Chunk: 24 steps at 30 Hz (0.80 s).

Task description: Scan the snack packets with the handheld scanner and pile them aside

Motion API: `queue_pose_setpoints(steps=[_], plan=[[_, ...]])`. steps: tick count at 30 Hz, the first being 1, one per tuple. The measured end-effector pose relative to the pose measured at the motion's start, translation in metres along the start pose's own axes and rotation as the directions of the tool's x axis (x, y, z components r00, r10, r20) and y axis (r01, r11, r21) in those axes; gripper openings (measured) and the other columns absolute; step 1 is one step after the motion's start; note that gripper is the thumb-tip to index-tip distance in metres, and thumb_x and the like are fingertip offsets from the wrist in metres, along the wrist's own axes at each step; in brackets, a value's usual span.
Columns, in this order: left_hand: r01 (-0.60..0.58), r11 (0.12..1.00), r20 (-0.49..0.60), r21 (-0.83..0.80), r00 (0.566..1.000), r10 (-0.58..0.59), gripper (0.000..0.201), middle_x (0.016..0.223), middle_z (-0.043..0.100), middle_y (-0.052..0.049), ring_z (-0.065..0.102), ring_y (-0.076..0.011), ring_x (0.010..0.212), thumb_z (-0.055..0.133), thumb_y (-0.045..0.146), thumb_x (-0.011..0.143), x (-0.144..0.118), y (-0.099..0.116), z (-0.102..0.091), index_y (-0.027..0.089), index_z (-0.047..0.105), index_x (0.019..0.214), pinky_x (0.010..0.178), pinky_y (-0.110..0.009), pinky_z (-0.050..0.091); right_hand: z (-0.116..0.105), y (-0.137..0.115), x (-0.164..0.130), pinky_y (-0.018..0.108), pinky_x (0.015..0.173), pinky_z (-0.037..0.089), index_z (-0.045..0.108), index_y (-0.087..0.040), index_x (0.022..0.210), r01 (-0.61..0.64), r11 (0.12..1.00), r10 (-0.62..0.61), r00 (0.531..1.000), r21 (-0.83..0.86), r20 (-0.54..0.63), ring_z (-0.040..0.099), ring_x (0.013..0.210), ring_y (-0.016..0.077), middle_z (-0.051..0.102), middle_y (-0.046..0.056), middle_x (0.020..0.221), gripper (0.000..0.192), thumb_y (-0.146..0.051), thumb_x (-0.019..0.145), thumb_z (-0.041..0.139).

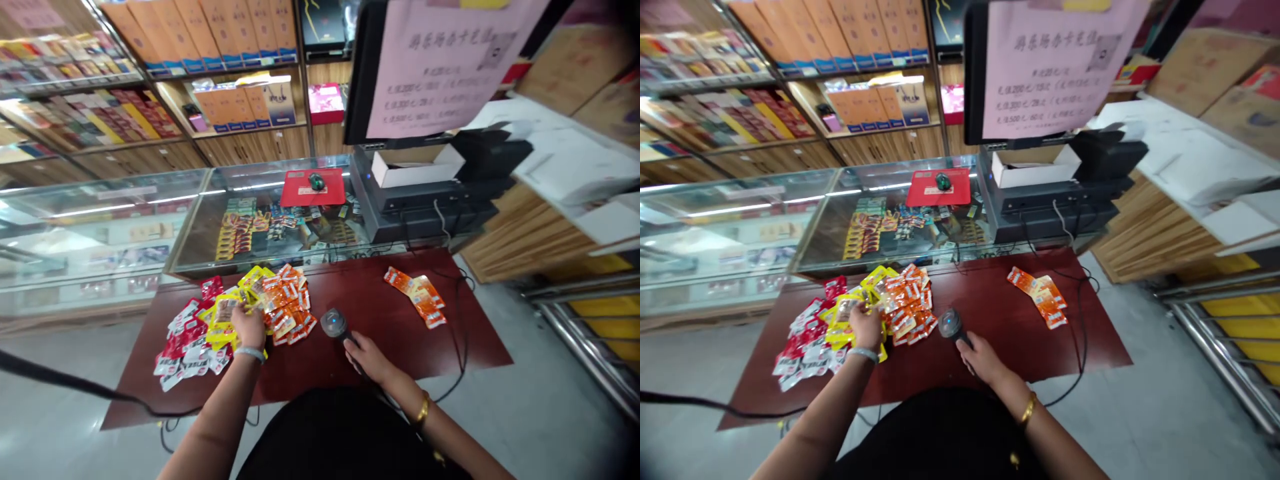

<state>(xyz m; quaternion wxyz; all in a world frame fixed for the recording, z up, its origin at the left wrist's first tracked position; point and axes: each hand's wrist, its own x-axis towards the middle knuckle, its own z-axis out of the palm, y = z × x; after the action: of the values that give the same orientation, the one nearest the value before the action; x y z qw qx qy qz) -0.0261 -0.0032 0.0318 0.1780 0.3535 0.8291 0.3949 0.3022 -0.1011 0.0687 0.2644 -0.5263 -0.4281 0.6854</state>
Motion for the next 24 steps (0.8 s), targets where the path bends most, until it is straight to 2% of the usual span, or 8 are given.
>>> queue_pose_setpoints(steps=[3, 8, 11, 13, 17, 20, 22, 24], plan=[[-0.167, 0.976, -0.025, 0.139, 0.985, 0.172, 0.036, 0.105, 0.062, -0.01, 0.058, -0.028, 0.108, 0.061, 0.027, 0.077, -0.003, 0.019, 0.022, 0.015, 0.059, 0.111, 0.1, -0.047, 0.046, -0.021, 0.005, -0.011, 0.021, 0.04, 0.033, 0.047, -0.022, 0.083, -0.01, 0.999, 0.013, 0.997, 0.041, -0.071, 0.04, 0.041, 0.0074, 0.048, -0.008, 0.057, 0.058, -0.08, 0.079, 0.051], [-0.275, 0.961, 0.364, -0.011, 0.894, 0.26, 0.031, 0.101, 0.065, -0.008, 0.064, -0.0216, 0.095, 0.059, 0.018, 0.078, -0.046, 0.063, 0.107, 0.016, 0.061, 0.109, 0.091, -0.039, 0.051, -0.061, 0.02, -0.026, 0.022, 0.04, 0.034, 0.045, -0.023, 0.08, -0.024, 0.996, 0.043, 0.975, 0.091, -0.217, 0.042, 0.04, 0.0078, 0.05, -0.008, 0.056, 0.057, -0.08, 0.079, 0.051], [-0.309, 0.951, 0.556, -0.027, 0.785, 0.272, 0.031, 0.104, 0.067, -0.009, 0.066, -0.02, 0.092, 0.062, 0.015, 0.08, -0.087, 0.092, 0.163, 0.016, 0.063, 0.11, 0.09, -0.037, 0.052, -0.085, 0.026, -0.034, 0.022, 0.04, 0.034, 0.045, -0.023, 0.08, -0.04, 0.99, 0.077, 0.956, 0.135, -0.283, 0.043, 0.039, 0.008, 0.051, -0.008, 0.056, 0.057, -0.079, 0.077, 0.052], [-0.406, 0.913, 0.633, -0.048, 0.694, 0.342, 0.032, 0.112, 0.066, -0.011, 0.065, -0.0211, 0.101, 0.062, 0.014, 0.081, -0.115, 0.115, 0.196, 0.016, 0.064, 0.113, 0.096, -0.037, 0.05, -0.1, 0.029, -0.04, 0.022, 0.039, 0.033, 0.045, -0.024, 0.08, -0.047, 0.984, 0.099, 0.944, 0.169, -0.314, 0.041, 0.038, 0.0079, 0.05, -0.009, 0.054, 0.056, -0.079, 0.077, 0.054], [-0.651, 0.746, 0.758, -0.14, 0.414, 0.504, 0.04, 0.127, 0.061, -0.012, 0.058, -0.0237, 0.118, 0.061, 0.013, 0.084, -0.163, 0.169, 0.248, 0.019, 0.064, 0.124, 0.107, -0.037, 0.044, -0.129, 0.036, -0.05, 0.021, 0.038, 0.031, 0.046, -0.024, 0.083, -0.013, 0.976, 0.089, 0.935, 0.218, -0.343, 0.04, 0.037, 0.0074, 0.049, -0.009, 0.054, 0.054, -0.077, 0.079, 0.054], [-0.759, 0.63, 0.832, -0.162, 0.238, 0.501, 0.051, 0.14, 0.054, -0.013, 0.057, -0.0241, 0.12, 0.059, 0.01, 0.084, -0.186, 0.201, 0.281, 0.02, 0.059, 0.134, 0.107, -0.034, 0.043, -0.146, 0.045, -0.057, 0.021, 0.038, 0.032, 0.046, -0.023, 0.084, 0.003, 0.969, 0.091, 0.923, 0.245, -0.373, 0.041, 0.037, 0.0072, 0.05, -0.009, 0.055, 0.054, -0.077, 0.08, 0.053], [-0.802, 0.587, 0.881, -0.112, 0.193, 0.432, 0.058, 0.144, 0.049, -0.017, 0.06, -0.0252, 0.118, 0.06, 0.007, 0.083, -0.195, 0.214, 0.299, 0.018, 0.054, 0.139, 0.103, -0.033, 0.045, -0.155, 0.052, -0.061, 0.021, 0.038, 0.032, 0.046, -0.023, 0.082, 0.003, 0.966, 0.101, 0.915, 0.258, -0.39, 0.041, 0.038, 0.0071, 0.05, -0.009, 0.055, 0.054, -0.077, 0.08, 0.053], [-0.836, 0.547, 0.921, -0.037, 0.184, 0.344, 0.064, 0.142, 0.049, -0.021, 0.063, -0.0274, 0.114, 0.065, 0.008, 0.079, -0.199, 0.221, 0.31, 0.017, 0.051, 0.142, 0.098, -0.033, 0.047, -0.16, 0.058, -0.064, 0.02, 0.038, 0.032, 0.046, -0.023, 0.082, 0.007, 0.963, 0.108, 0.906, 0.27, -0.409, 0.041, 0.038, 0.0069, 0.05, -0.008, 0.055, 0.053, -0.076, 0.081, 0.053]])
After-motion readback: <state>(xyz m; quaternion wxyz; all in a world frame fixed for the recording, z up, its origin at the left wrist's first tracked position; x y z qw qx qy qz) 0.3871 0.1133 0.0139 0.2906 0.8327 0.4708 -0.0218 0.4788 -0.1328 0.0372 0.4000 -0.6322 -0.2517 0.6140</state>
